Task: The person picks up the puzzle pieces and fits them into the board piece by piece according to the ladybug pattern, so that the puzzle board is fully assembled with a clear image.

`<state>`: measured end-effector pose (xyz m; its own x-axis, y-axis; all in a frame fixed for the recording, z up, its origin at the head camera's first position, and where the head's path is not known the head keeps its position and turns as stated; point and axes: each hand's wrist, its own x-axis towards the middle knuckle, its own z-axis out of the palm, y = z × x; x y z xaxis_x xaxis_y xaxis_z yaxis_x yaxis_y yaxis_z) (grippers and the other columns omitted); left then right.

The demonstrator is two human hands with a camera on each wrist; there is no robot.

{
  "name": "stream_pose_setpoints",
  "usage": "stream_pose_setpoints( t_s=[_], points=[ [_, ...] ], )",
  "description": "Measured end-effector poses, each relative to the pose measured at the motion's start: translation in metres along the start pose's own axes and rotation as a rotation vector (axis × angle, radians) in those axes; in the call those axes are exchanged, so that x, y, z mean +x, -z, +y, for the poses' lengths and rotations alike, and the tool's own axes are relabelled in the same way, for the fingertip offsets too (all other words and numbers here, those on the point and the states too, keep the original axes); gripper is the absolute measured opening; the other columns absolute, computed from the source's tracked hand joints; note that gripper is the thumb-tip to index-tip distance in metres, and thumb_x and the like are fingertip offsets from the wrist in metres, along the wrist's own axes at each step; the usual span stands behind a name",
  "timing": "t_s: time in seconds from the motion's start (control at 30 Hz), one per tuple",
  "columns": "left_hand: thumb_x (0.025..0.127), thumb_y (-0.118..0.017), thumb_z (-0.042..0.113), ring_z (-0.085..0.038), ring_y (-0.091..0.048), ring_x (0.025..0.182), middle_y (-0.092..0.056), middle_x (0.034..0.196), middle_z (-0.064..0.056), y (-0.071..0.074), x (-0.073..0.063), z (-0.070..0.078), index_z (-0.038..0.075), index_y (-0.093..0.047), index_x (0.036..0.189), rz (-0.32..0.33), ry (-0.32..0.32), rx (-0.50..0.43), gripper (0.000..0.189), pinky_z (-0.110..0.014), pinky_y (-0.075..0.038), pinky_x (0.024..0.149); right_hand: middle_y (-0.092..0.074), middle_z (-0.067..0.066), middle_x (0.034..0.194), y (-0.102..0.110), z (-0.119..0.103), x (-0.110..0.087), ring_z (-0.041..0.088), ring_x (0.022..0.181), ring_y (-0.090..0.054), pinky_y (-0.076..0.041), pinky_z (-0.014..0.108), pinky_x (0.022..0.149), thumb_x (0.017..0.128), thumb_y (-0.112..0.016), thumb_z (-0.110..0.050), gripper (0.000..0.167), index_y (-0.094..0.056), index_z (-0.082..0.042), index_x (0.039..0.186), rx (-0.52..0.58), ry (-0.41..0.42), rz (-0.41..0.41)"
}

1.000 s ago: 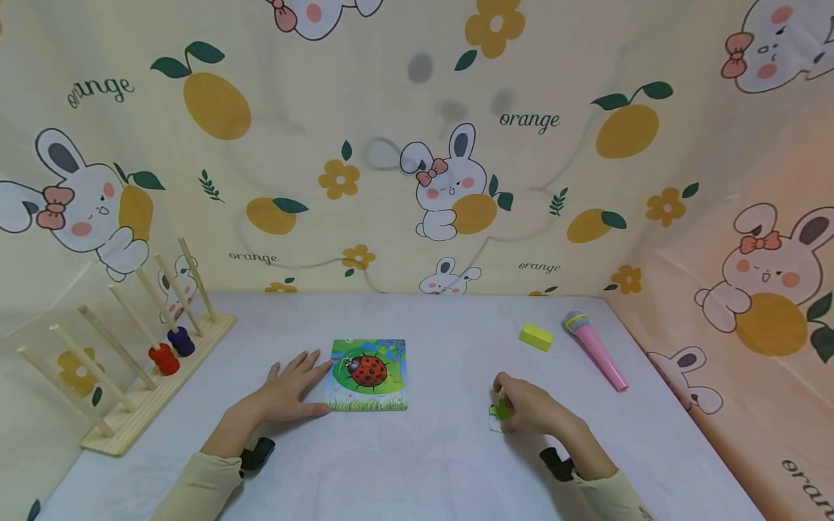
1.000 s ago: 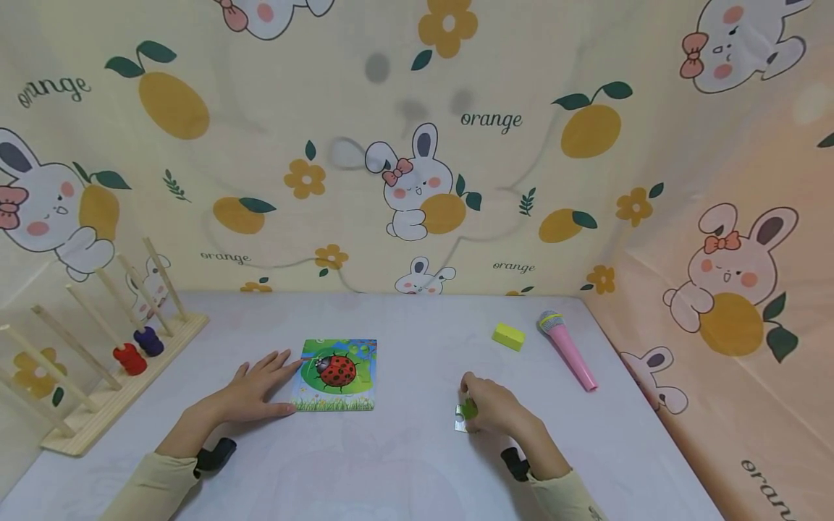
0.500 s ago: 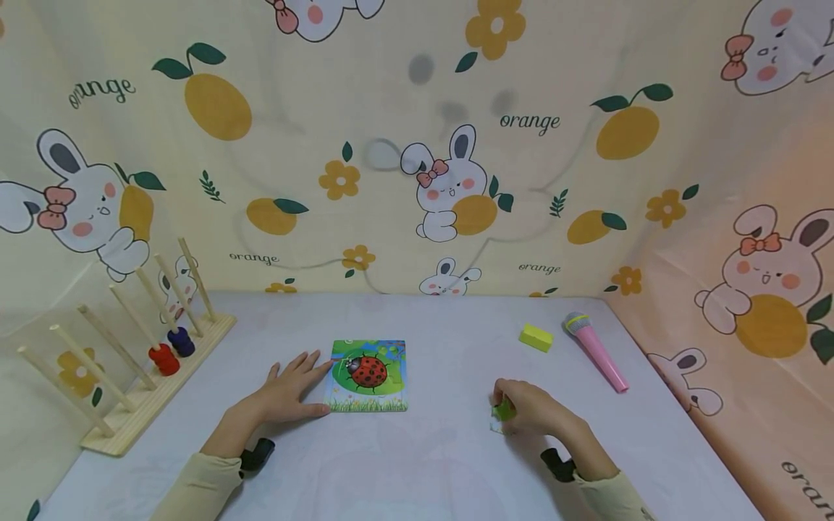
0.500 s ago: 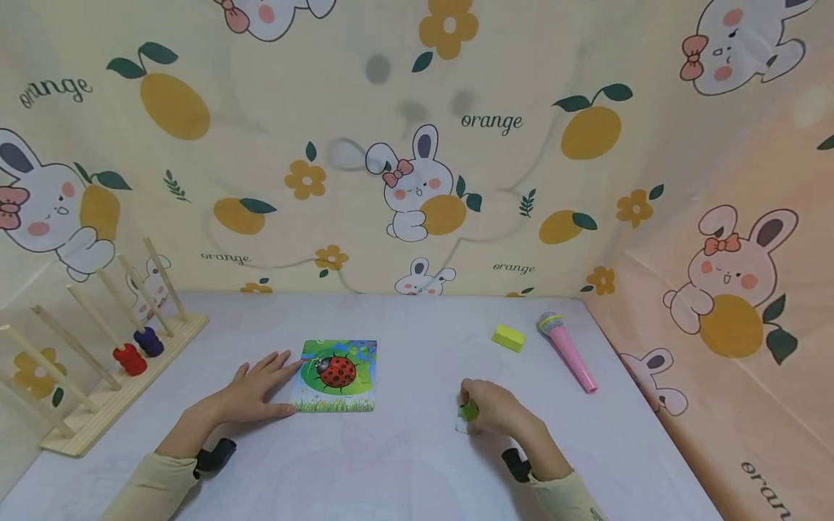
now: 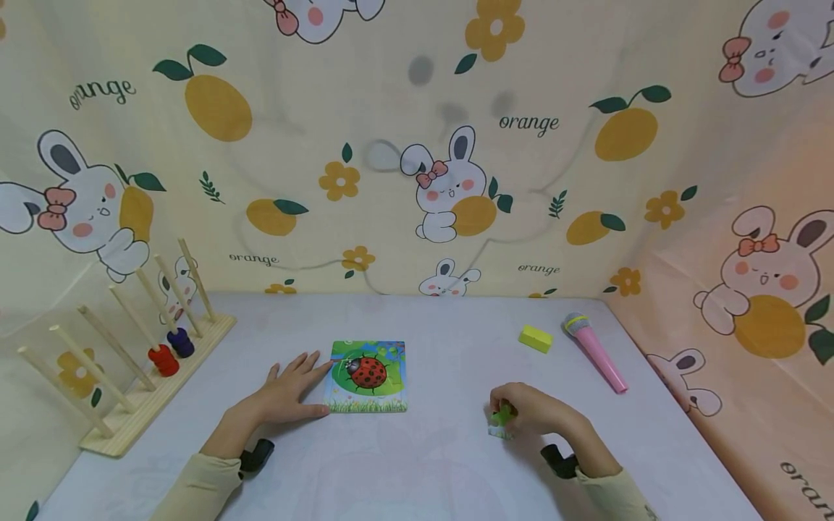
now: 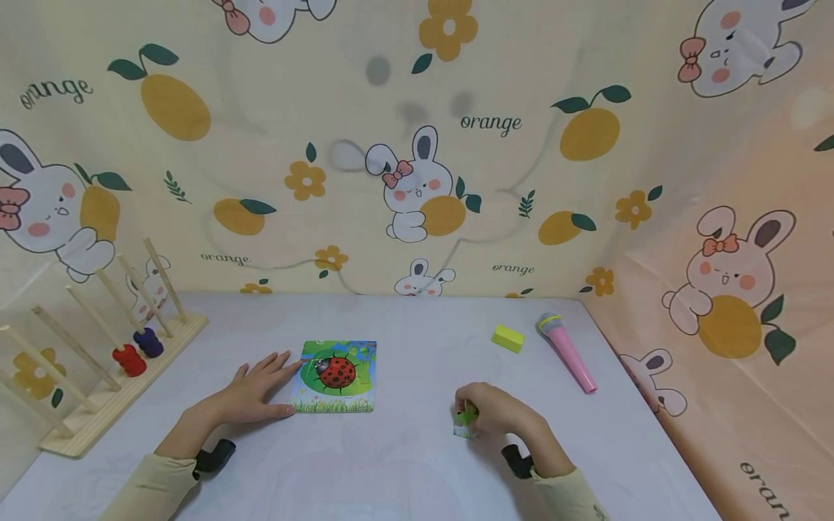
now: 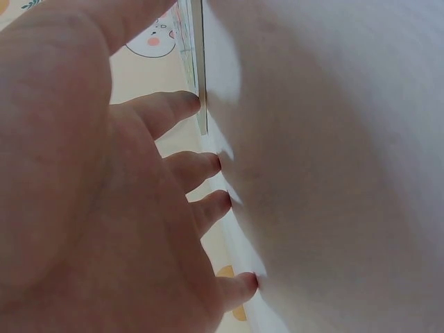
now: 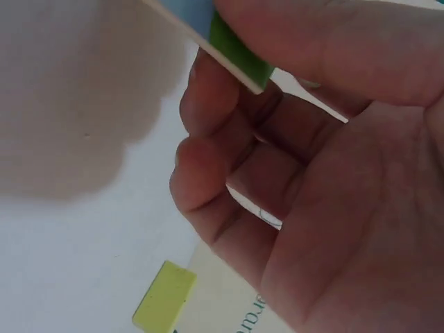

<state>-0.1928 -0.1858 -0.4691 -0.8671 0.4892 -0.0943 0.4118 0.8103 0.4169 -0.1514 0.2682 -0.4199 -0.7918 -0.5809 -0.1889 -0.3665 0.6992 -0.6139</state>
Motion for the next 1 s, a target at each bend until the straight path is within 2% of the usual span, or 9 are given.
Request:
stream_pose_setpoints(
  t_s=[0.2, 0.43, 0.6, 0.8, 1.0],
  points=[
    [0.086, -0.07, 0.056, -0.05, -0.017, 0.146, -0.025, 0.16, -0.025, 0.0, 0.0, -0.001, 0.009, -0.039, 0.153, 0.002, 0.003, -0.003, 0.088, -0.08, -0.008, 0.105, -0.054, -0.003, 0.079, 0.005, -0.006, 0.021, 0.01, 0.075, -0.048, -0.043, 0.024, 0.065, 0.077, -0.065, 0.017, 0.026, -0.061, -0.007, 0.086, 0.008, 0.113, 0.041],
    [0.086, -0.069, 0.058, -0.051, -0.016, 0.146, -0.024, 0.16, -0.026, -0.001, 0.001, -0.003, 0.009, -0.038, 0.154, -0.003, 0.006, -0.004, 0.089, -0.08, -0.007, 0.104, -0.063, -0.001, 0.09, 0.004, -0.019, 0.067, 0.011, 0.081, -0.053, -0.047, 0.026, 0.072, 0.086, -0.058, 0.017, 0.026, -0.066, -0.006, 0.094, 0.002, 0.182, 0.092],
    [0.086, -0.069, 0.058, -0.05, -0.016, 0.146, -0.024, 0.16, -0.025, -0.001, 0.002, -0.003, 0.009, -0.038, 0.154, -0.002, 0.008, -0.002, 0.089, -0.08, -0.008, 0.104, -0.066, 0.001, 0.093, -0.004, -0.038, 0.102, 0.012, 0.08, -0.054, -0.048, 0.026, 0.072, 0.087, -0.058, 0.016, 0.027, -0.068, -0.004, 0.1, -0.013, 0.239, 0.105],
    [0.086, -0.071, 0.055, -0.051, -0.016, 0.146, -0.023, 0.16, -0.026, 0.0, 0.001, -0.002, 0.009, -0.038, 0.154, -0.005, 0.004, -0.022, 0.089, -0.081, -0.006, 0.104, -0.063, 0.005, 0.088, -0.022, -0.058, 0.133, 0.014, 0.075, -0.05, -0.042, 0.024, 0.068, 0.086, -0.06, 0.014, 0.025, -0.068, -0.002, 0.104, -0.033, 0.294, 0.068],
    [0.086, -0.071, 0.055, -0.05, -0.015, 0.146, -0.023, 0.16, -0.026, 0.0, 0.001, 0.0, 0.009, -0.038, 0.154, -0.01, 0.005, -0.024, 0.088, -0.08, -0.006, 0.104, -0.06, 0.007, 0.084, -0.037, -0.068, 0.149, 0.014, 0.075, -0.046, -0.039, 0.023, 0.066, 0.085, -0.06, 0.014, 0.027, -0.069, -0.003, 0.104, -0.051, 0.289, 0.02]
  ],
)
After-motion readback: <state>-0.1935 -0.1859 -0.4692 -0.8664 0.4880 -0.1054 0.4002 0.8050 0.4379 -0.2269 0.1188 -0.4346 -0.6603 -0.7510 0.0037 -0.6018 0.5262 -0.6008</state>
